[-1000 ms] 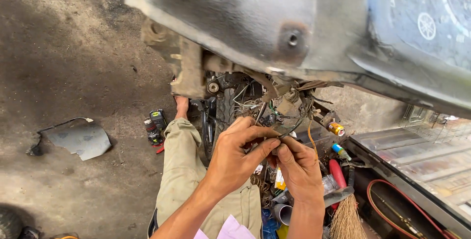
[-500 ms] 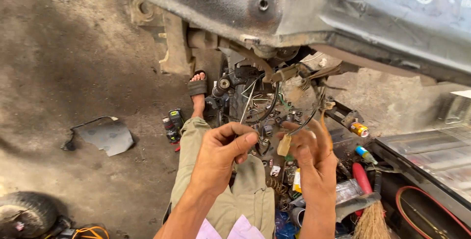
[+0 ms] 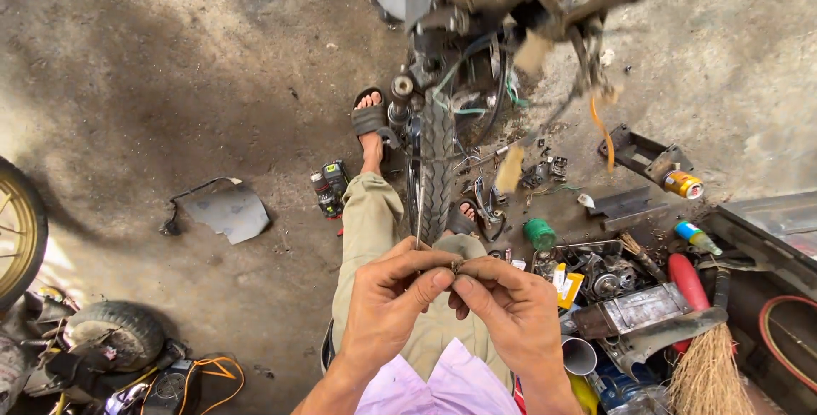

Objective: Inspecting and connecting electrical wiring components and connectors on a motorcycle.

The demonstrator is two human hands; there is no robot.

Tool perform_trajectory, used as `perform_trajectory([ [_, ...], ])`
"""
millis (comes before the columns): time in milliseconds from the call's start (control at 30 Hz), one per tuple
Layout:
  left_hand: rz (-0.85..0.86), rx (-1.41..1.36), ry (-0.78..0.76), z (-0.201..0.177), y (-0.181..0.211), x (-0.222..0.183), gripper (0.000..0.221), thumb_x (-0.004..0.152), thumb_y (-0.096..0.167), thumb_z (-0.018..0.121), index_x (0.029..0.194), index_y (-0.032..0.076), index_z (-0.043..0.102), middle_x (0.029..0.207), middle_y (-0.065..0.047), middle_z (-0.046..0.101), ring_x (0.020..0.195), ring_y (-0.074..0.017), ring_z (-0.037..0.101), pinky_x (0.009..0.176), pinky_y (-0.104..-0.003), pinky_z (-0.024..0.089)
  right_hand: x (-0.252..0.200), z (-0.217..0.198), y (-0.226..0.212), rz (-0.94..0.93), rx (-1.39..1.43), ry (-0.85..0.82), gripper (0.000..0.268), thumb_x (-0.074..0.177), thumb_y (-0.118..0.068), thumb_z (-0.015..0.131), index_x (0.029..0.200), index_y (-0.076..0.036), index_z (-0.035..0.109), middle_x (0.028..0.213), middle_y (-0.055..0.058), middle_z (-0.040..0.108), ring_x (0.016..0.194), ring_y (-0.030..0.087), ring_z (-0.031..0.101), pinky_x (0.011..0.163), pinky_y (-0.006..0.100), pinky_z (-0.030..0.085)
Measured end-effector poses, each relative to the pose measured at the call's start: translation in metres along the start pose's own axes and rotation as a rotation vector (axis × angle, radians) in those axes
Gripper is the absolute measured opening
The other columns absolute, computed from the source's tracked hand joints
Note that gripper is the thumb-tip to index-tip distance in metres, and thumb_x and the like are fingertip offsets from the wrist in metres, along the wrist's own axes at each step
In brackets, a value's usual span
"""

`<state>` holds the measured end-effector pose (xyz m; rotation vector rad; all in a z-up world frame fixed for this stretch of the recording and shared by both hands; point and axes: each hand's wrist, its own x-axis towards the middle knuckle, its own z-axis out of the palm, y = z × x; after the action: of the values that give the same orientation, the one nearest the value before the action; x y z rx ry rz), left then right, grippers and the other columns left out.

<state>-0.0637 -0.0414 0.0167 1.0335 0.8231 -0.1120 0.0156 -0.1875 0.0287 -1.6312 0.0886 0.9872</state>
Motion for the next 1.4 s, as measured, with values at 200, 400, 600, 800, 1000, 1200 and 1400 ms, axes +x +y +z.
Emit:
perform_trajectory([
  [200,0.300,0.369,0.037,0.051,-0.043,-0.056,0.015,0.096,0.017,0.068,0.099,0.005,0.076,0.080,-0.005,0.062,0.072,-0.0153,0.060,0.064,-0.028,0.047,-0.065,-0.049,0.027,-0.206,-0.350,-0.013,0.012,0.093,-0.015,0.068,0.096,-0.006,0.077,0.078,0.004,0.076,0.062,0.010,0.068,0.057,0.023,0.060],
  [400,0.520,0.653,0.011,0.126,-0.102,-0.125,0.010,0.101,0.013,0.061,0.100,0.003,0.065,0.081,-0.007,0.053,0.068,-0.0199,0.049,0.062,-0.032,0.042,-0.146,-0.134,0.077,-0.465,-0.605,-0.030,0.007,0.097,-0.012,0.062,0.100,-0.008,0.066,0.088,0.002,0.069,0.075,0.015,0.065,0.073,0.029,0.052],
  [600,0.604,1.019,-0.124,0.181,-0.134,-0.168,0.007,0.100,0.011,0.056,0.099,0.005,0.058,0.087,-0.008,0.052,0.080,-0.0277,0.052,0.053,-0.042,0.041,-0.189,-0.214,0.100,-0.690,-0.679,-0.181,0.005,0.097,-0.004,0.060,0.101,-0.001,0.060,0.093,0.010,0.064,0.083,0.024,0.064,0.078,0.035,0.053],
  [800,0.083,0.456,-0.158,0.153,-0.150,-0.175,0.019,0.100,0.014,0.058,0.092,0.002,0.070,0.063,-0.002,0.053,0.053,-0.0093,0.047,0.063,-0.025,0.042,-0.210,-0.311,0.137,-0.229,-0.017,0.053,0.023,0.100,-0.021,0.057,0.094,0.001,0.060,0.075,0.011,0.058,0.063,0.017,0.052,0.060,0.026,0.044],
  [1000,-0.099,0.119,-0.078,0.182,-0.195,-0.173,0.015,0.091,0.009,0.072,0.089,-0.006,0.075,0.081,-0.011,0.070,0.046,-0.0073,0.046,0.046,-0.021,0.038,-0.214,-0.298,0.186,0.023,0.445,0.041,0.011,0.093,-0.007,0.064,0.085,0.000,0.061,0.073,0.014,0.063,0.055,0.016,0.051,0.044,0.024,0.039],
  [1200,-0.203,0.040,-0.089,0.207,-0.221,-0.160,0.025,0.094,0.018,0.070,0.092,-0.006,0.076,0.055,-0.003,0.053,0.043,-0.0104,0.042,0.044,-0.022,0.034,-0.221,-0.276,0.180,-0.031,0.324,0.072,0.014,0.095,-0.008,0.064,0.084,-0.001,0.061,0.072,0.011,0.059,0.060,0.014,0.054,0.048,0.023,0.045],
  [1400,-0.194,0.179,-0.133,0.207,-0.219,-0.149,0.021,0.093,0.021,0.072,0.093,0.001,0.078,0.052,-0.001,0.055,0.047,-0.0063,0.043,0.090,-0.024,0.042,-0.227,-0.261,0.183,0.018,0.279,0.171,0.011,0.091,-0.007,0.072,0.086,0.002,0.067,0.074,0.008,0.059,0.065,0.014,0.051,0.056,0.025,0.043],
])
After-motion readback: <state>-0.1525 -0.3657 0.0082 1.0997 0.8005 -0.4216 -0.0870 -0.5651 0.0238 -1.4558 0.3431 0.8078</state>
